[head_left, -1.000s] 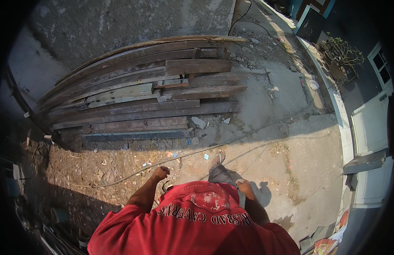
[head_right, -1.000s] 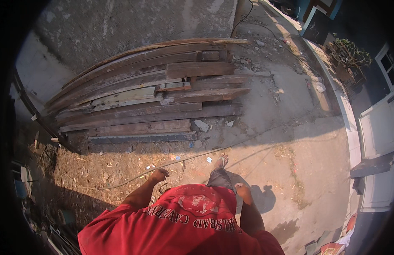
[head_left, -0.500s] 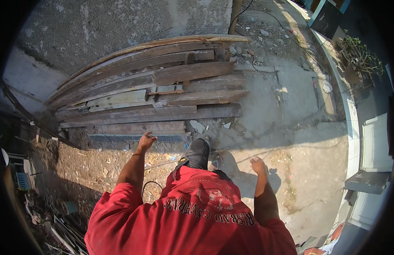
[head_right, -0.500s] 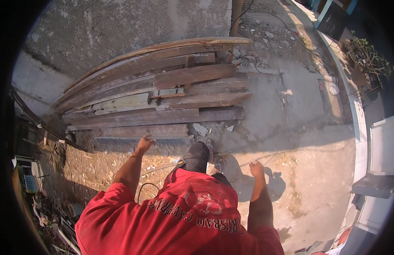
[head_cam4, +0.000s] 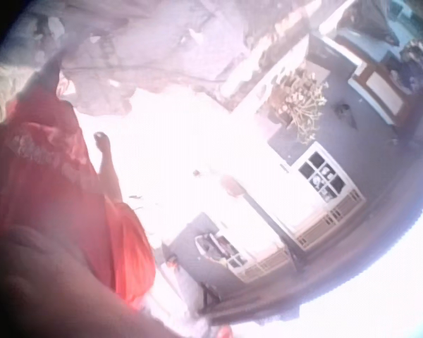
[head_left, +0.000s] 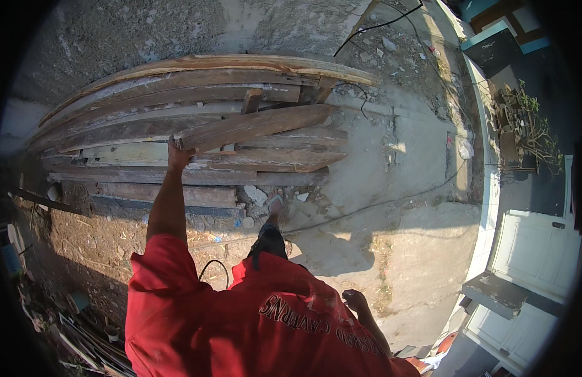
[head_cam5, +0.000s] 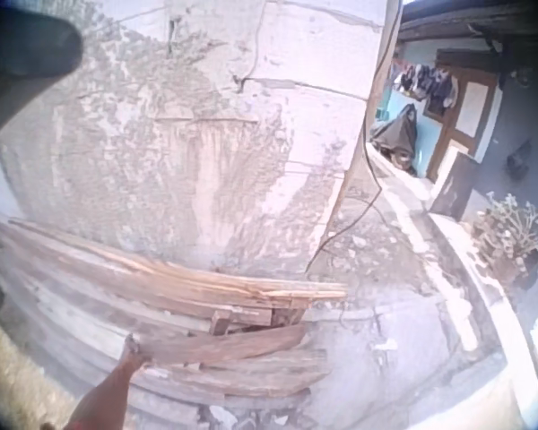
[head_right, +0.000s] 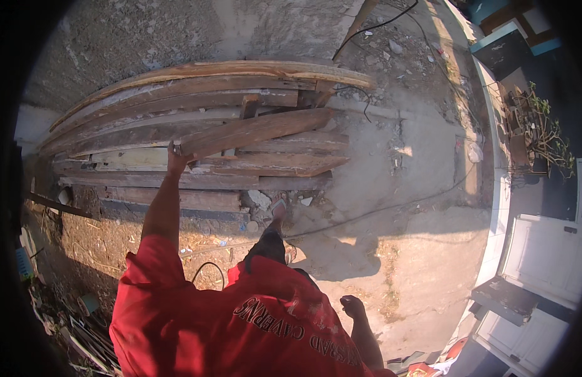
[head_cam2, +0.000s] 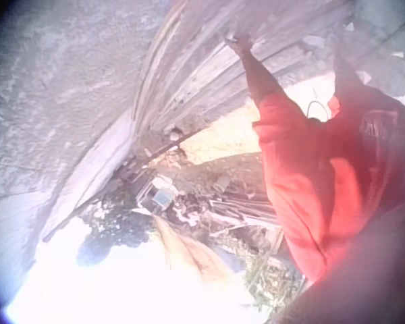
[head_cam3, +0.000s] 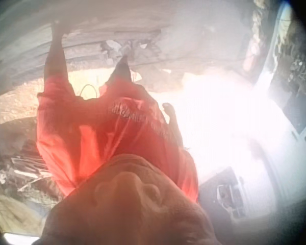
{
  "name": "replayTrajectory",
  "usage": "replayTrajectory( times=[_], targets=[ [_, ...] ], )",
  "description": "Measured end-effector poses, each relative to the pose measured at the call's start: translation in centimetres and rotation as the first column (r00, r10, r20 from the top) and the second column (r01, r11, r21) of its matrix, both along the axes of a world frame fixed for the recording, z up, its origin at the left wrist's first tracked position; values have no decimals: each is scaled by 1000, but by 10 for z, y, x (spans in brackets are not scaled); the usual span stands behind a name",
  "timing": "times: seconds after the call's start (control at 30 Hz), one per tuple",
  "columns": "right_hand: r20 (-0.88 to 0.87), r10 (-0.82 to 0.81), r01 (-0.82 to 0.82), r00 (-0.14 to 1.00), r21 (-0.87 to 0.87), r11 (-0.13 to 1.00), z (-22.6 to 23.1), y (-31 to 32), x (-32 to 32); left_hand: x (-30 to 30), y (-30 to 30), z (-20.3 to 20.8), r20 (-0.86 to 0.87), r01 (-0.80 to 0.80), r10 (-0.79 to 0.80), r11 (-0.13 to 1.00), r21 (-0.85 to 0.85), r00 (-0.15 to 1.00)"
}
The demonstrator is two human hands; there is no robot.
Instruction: The person pours water from a bucket into a pile of sand and cement, uses a hoe to mix the resulting mortar, and picks up a piece of wood in a construction site area.
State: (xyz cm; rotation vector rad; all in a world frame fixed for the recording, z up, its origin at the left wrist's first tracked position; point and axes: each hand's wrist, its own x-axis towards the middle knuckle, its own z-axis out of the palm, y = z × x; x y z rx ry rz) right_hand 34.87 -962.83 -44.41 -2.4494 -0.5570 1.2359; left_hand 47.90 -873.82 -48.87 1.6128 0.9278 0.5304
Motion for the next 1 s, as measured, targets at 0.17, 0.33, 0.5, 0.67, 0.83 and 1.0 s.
replayTrajectory(
  times=[0.17,0.33,0.5,0.67,0.83,1.0],
  targets=[
    [-98,-639,627,763,-132,768,58,98,107,15,43,-21,-25,181,-186,974,-133,982],
    [-155,-654,656,741,-42,754,88,200,198,28,35,6,-510,378,-316,926,20,800],
    [-125,-432,428,893,-56,902,69,234,226,39,-14,74,-390,452,-348,865,218,853],
    [-105,-280,278,954,-36,960,56,234,243,69,-101,165,-255,459,-384,789,408,887],
    [-44,-214,210,976,-70,975,61,231,282,93,-171,207,-225,466,-415,694,549,882],
    [12,-139,139,990,-2,990,69,232,328,128,-240,230,-277,547,-495,563,620,823]
  ],
)
